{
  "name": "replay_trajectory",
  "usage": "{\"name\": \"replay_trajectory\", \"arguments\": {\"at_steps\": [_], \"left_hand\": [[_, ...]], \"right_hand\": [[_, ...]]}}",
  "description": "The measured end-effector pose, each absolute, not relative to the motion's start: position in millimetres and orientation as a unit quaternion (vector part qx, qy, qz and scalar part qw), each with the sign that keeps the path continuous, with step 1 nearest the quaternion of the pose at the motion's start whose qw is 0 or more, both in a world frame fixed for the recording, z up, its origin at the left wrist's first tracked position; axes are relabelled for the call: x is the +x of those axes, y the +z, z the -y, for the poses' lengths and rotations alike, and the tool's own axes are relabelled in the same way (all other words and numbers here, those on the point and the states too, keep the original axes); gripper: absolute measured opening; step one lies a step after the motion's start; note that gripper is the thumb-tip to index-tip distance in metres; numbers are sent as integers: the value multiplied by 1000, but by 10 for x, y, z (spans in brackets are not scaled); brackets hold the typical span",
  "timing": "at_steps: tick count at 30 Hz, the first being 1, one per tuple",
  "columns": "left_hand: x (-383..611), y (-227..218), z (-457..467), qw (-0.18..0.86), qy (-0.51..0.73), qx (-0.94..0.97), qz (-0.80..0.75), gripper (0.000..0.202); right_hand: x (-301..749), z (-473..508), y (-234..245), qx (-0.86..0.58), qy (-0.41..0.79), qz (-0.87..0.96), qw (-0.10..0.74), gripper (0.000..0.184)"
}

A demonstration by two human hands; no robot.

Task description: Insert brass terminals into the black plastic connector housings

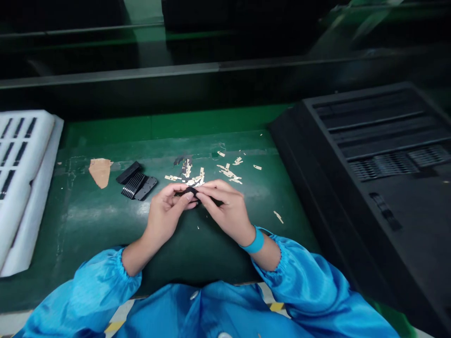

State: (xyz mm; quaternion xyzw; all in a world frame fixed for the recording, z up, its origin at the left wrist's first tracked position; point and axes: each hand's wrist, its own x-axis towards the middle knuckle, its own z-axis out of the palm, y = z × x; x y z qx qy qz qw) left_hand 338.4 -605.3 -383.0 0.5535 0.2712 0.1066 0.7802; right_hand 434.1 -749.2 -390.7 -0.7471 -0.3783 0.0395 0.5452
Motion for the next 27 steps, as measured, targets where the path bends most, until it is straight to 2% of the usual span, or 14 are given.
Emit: {"name": "replay_trajectory", "arguments": {"at_steps": [3,7,9,18,23,27], "left_hand": [[3390,-3833,6038,779,90,552,-284,34],[3384,-3824,6060,775,90,554,-290,35],[3381,-3815,6075,775,94,555,-286,35],[3377,-3767,6115,729,117,630,-241,31],[3371,-3738,6128,694,130,674,-218,48],[3360,-3738,6124,672,122,704,-193,39]], "right_hand": [[4341,7491,-3904,-745,36,369,554,19],[4291,7508,-3903,-747,-62,390,535,25],[4272,7513,-3910,-745,-74,408,523,26],[4260,7490,-3886,-747,-4,359,560,23],[4231,7488,-3852,-748,-1,347,567,24],[4215,7488,-3836,-745,2,347,569,26]]}}
